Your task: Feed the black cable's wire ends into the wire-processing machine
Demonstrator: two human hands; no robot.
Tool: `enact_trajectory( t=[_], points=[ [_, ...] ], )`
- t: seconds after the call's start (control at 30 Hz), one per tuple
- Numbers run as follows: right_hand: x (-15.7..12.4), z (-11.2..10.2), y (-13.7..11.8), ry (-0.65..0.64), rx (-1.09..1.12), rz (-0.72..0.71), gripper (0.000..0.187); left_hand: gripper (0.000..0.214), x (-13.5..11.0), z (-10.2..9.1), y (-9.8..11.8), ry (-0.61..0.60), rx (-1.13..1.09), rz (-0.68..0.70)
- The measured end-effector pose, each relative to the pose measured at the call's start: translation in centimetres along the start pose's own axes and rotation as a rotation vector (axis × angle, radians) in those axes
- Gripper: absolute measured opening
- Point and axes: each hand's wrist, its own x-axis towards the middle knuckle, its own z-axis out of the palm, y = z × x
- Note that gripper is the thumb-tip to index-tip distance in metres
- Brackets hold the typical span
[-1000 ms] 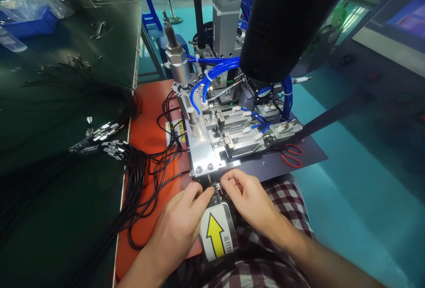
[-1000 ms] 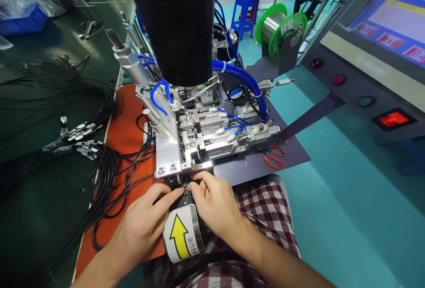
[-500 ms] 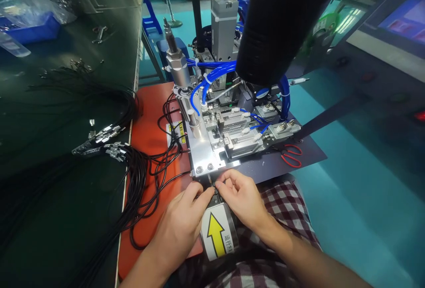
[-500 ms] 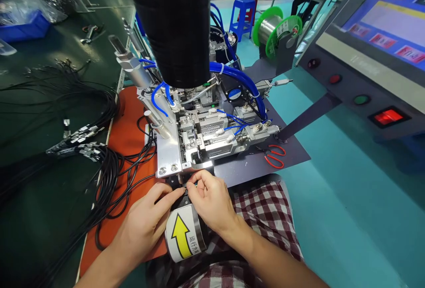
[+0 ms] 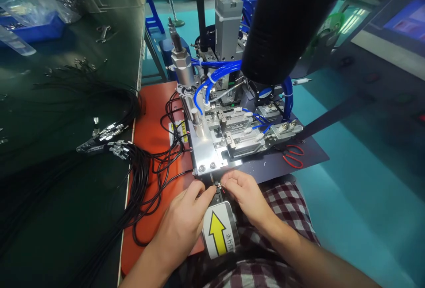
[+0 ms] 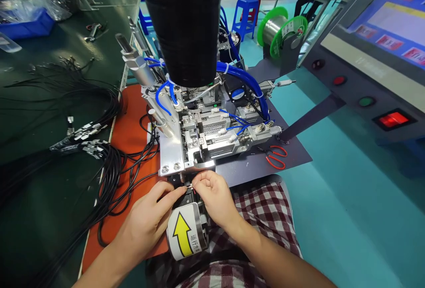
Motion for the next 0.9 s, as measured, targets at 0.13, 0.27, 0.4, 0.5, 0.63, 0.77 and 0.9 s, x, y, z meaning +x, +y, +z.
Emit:
enact_trajectory(
  t=[0.13,0.27,0.4,0.5,0.63,0.77,0.9],
  points=[
    [-0.3,-0.1,0.1,0.015,0.038,0.0,0.015,0.03,0.0,0.0,0.0,0.002,0.021,-0.005],
    [-0.3,-0.2,-0.2,0.002,0.098,0.071,0.015,0.029,0.1,-0.1,0.1,0.02,0.037,0.006],
    [0.1,-0.4,-0.3,-0.063,0.14,0.183,0.015,0.03,0.3,-0.2,0.2,0.007,0.026,0.012],
    [0.4,-0.9,0.1,-0.119,0.168,0.234,0.022,0.03,0.2,-0.1,0.2,-0.004,0.02,0.012],
    [0.0,-1.5,0.3,-0.121,0.172,0.236,0.031,0.03,0.2,-0.1,0.2,-0.018,0.009,0.001],
    [-1.3,-1.1,0.1,-0.085,0.136,0.194,0.031,0.03,0.1,0.0,0.2,0.007,0.002,-0.006],
    [-2.1,-0.8,0.4,-0.02,-0.128,0.059,0.023,0.03,0.0,0.1,0.1,-0.009,0.012,-0.029]
  ],
)
